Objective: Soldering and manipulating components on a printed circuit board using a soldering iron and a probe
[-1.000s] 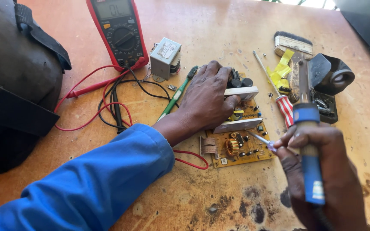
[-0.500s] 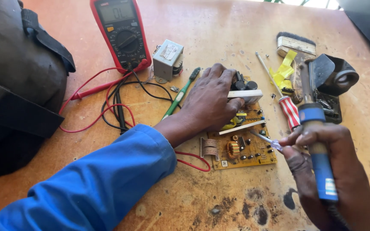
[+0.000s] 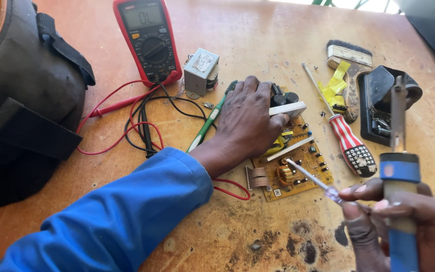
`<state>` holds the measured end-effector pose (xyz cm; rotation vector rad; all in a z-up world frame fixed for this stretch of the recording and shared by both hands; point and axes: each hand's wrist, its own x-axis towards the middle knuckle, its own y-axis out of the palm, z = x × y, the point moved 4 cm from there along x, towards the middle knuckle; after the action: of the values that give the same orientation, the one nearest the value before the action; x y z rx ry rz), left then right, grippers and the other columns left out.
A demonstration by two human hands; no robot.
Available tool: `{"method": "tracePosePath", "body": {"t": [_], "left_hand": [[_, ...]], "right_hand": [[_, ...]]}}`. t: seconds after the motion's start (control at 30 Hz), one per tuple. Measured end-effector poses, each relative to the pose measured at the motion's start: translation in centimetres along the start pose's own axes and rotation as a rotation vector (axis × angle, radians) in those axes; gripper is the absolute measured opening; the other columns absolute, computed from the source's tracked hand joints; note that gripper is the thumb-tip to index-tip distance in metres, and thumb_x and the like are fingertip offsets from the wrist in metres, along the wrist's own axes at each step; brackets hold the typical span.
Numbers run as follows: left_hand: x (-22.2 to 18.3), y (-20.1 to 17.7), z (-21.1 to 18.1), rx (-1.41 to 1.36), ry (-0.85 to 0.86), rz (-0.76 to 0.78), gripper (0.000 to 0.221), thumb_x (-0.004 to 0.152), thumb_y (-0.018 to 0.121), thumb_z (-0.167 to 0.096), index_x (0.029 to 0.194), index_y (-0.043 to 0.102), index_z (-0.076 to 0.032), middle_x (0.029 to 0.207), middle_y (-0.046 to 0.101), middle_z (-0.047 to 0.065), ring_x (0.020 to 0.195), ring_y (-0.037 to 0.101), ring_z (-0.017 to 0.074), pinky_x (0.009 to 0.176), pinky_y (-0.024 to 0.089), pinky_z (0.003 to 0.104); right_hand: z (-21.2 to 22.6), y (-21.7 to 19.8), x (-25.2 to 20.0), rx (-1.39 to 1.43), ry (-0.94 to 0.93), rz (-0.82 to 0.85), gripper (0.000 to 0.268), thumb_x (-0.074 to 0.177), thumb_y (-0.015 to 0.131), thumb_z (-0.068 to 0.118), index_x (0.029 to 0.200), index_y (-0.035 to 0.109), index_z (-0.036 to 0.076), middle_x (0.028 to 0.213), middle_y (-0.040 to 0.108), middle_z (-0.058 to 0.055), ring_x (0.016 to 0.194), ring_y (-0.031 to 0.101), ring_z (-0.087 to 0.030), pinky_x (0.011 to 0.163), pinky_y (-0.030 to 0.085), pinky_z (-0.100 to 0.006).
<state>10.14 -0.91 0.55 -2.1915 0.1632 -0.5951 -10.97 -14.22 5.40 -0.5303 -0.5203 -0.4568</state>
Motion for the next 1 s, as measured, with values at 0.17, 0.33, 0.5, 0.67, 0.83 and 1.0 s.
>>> {"method": "tracePosePath", "body": {"t": [0.17, 0.33, 0.5, 0.67, 0.83, 1.0], "left_hand": [[-0.1, 0.2, 0.4, -0.016, 0.001, -0.088, 0.05, 0.077, 0.068, -0.048, 0.109, 0.064, -0.009, 0.11, 0.061, 0.019, 0.101, 0.056, 0.0406, 0.089, 0.043, 0.053], [-1.6, -3.9, -2.2, -0.189, 0.212, -0.185, 0.051, 0.086, 0.069, -0.044, 0.118, 0.068, -0.005, 0.118, 0.062, 0.015, 0.106, 0.059, 0.0297, 0.087, 0.051, 0.045], [-3.0, -2.6, -5.0, -0.09, 0.451, 0.053, 0.035, 0.084, 0.074, -0.042, 0.087, 0.073, -0.007, 0.106, 0.065, 0.012, 0.102, 0.055, 0.0284, 0.086, 0.046, 0.045], [-3.3, -1.4, -5.4, 0.067, 0.504, 0.03, 0.016, 0.086, 0.069, -0.026, 0.081, 0.074, -0.011, 0.102, 0.065, 0.012, 0.101, 0.055, 0.0333, 0.084, 0.044, 0.049], [-3.4, -1.2, -4.9, -0.034, 0.469, 0.022, 0.021, 0.093, 0.062, -0.026, 0.084, 0.069, -0.007, 0.099, 0.064, 0.012, 0.101, 0.054, 0.0326, 0.091, 0.042, 0.047], [-3.0, -2.1, -4.6, -0.147, 0.473, -0.047, 0.019, 0.089, 0.065, -0.024, 0.082, 0.063, -0.007, 0.097, 0.063, 0.011, 0.105, 0.052, 0.0329, 0.091, 0.042, 0.047]], "right_hand": [[0.1, 0.6, -0.4, 0.041, 0.007, -0.05, 0.033, 0.1, 0.06, -0.007, 0.115, 0.034, 0.007, 0.109, 0.057, -0.024, 0.098, 0.072, -0.028, 0.094, 0.063, -0.032], [-0.8, -0.6, -0.1, -0.093, 0.061, -0.076, 0.035, 0.109, 0.061, -0.009, 0.124, 0.035, 0.009, 0.111, 0.057, -0.017, 0.104, 0.071, -0.021, 0.083, 0.052, -0.021], [-3.5, -3.0, 2.5, -0.27, -0.042, -0.086, 0.028, 0.119, 0.056, -0.02, 0.126, 0.031, -0.008, 0.124, 0.051, -0.026, 0.111, 0.064, -0.03, 0.096, 0.053, -0.035], [-8.5, -6.4, 5.5, -0.325, -0.118, -0.128, 0.008, 0.125, 0.044, -0.013, 0.131, 0.038, -0.012, 0.126, 0.05, -0.028, 0.114, 0.059, -0.032, 0.105, 0.054, -0.043], [-9.4, -7.1, 8.1, -0.464, -0.279, -0.098, 0.01, 0.125, 0.053, -0.016, 0.115, 0.052, -0.015, 0.125, 0.048, -0.026, 0.122, 0.051, -0.034, 0.101, 0.058, -0.044], [-9.7, -6.0, 10.3, -0.504, -0.326, -0.109, 0.021, 0.11, 0.05, -0.01, 0.13, 0.045, -0.01, 0.121, 0.052, -0.024, 0.111, 0.055, -0.035, 0.106, 0.045, -0.046]]}}
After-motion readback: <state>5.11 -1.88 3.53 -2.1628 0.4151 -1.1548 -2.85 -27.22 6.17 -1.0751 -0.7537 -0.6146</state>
